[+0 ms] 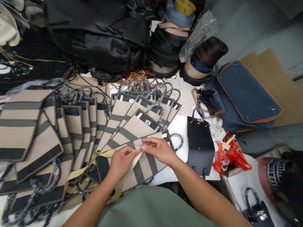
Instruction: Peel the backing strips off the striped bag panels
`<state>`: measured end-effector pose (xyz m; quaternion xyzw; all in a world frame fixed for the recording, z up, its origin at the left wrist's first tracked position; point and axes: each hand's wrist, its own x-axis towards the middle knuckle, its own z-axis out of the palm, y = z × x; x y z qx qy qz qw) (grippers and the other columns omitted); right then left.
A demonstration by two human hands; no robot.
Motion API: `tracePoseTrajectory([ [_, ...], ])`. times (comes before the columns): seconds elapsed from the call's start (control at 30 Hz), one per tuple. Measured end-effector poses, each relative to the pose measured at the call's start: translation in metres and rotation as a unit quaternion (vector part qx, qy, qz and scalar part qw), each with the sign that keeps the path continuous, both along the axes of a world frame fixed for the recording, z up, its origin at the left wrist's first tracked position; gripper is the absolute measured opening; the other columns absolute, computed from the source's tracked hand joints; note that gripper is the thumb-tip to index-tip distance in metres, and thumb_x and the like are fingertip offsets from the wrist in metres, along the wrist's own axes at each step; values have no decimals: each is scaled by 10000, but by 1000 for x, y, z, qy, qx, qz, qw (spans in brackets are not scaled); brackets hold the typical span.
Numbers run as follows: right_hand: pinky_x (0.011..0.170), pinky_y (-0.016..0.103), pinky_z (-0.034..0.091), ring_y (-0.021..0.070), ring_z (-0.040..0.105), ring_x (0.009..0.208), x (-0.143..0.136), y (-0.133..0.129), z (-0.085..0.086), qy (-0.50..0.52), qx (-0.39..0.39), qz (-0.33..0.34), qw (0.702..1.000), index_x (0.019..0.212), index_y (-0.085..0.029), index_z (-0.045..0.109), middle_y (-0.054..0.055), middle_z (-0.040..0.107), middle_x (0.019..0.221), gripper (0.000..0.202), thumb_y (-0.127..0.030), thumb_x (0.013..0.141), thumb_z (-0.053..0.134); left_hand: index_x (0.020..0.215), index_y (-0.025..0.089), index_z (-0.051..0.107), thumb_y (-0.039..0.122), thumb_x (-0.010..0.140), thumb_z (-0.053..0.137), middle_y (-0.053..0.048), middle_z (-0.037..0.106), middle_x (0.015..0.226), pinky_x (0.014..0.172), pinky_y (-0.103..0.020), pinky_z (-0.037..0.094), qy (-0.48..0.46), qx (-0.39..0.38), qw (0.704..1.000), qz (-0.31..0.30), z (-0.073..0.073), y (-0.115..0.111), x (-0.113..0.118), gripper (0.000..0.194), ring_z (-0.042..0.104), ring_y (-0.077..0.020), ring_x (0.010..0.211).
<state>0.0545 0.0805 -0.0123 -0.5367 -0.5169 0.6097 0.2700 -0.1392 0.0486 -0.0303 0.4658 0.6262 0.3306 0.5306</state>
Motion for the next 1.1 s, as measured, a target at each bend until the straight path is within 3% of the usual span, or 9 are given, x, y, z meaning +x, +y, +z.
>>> tracePoseTrajectory([
  [0.1,709,289,501,156,634,719,-22,0,0,96,-103,35,989,967,-159,723,27,698,793,397,-442,693,770,562,176,535,554,719,720,63,468,495,458,-209,307,-40,-45,997,44,-6,-6,0,449,388,-78,461],
  [0.23,713,264,496,132,607,702,-26,-4,-9,115,-96,30,988,922,-159,715,-7,663,733,341,-333,641,800,591,182,547,582,800,619,40,517,490,453,-218,367,-92,-80,991,52,-11,-12,-4,457,457,-99,449],
  [0.33,667,234,479,109,577,667,-22,-6,-16,77,-59,12,995,993,-166,697,-17,643,747,339,-283,680,751,920,176,686,486,773,682,-50,733,867,712,-287,527,-72,-14,997,-3,-10,-11,-8,343,670,-188,784],
  [0.4,649,222,471,102,568,660,-19,-7,-16,58,-43,13,997,1105,-179,667,-17,647,793,425,-257,692,728,1118,196,673,419,735,725,-80,724,1113,903,-355,509,-41,25,998,-48,-9,-9,-10,446,665,-235,1007],
  [0.57,695,237,476,125,600,716,-12,-5,-1,-52,36,80,995,1028,-187,714,4,667,813,262,-226,780,637,866,196,715,421,769,677,-29,755,861,784,-315,517,38,21,995,-92,-4,-7,-8,248,684,-213,807],
  [0.67,788,254,463,154,627,846,-10,-2,8,-164,152,136,965,1023,-231,726,16,685,914,238,-245,796,655,758,200,689,423,792,650,3,720,733,687,-275,487,87,36,989,-110,-3,-6,-6,229,658,-188,708],
  [0.77,835,248,431,165,620,955,-13,4,12,-235,240,185,924,1013,-256,725,22,682,1003,204,-265,822,652,823,203,703,391,806,635,-6,742,812,711,-274,479,83,53,988,-121,-7,-4,-5,200,671,-189,755],
  [0.93,779,274,389,159,609,773,-20,11,9,-327,250,259,874,823,-235,727,14,684,811,103,-252,827,625,769,207,705,352,834,600,-23,728,777,708,-284,466,120,75,980,-139,-14,-2,-4,190,661,-187,736],
  [1.1,683,238,387,139,596,730,-12,13,-12,-272,162,121,941,800,-220,717,-3,685,782,150,-285,844,589,710,203,672,357,857,584,-21,676,708,685,-284,442,155,124,972,-125,-18,-1,0,230,629,-176,701],
])
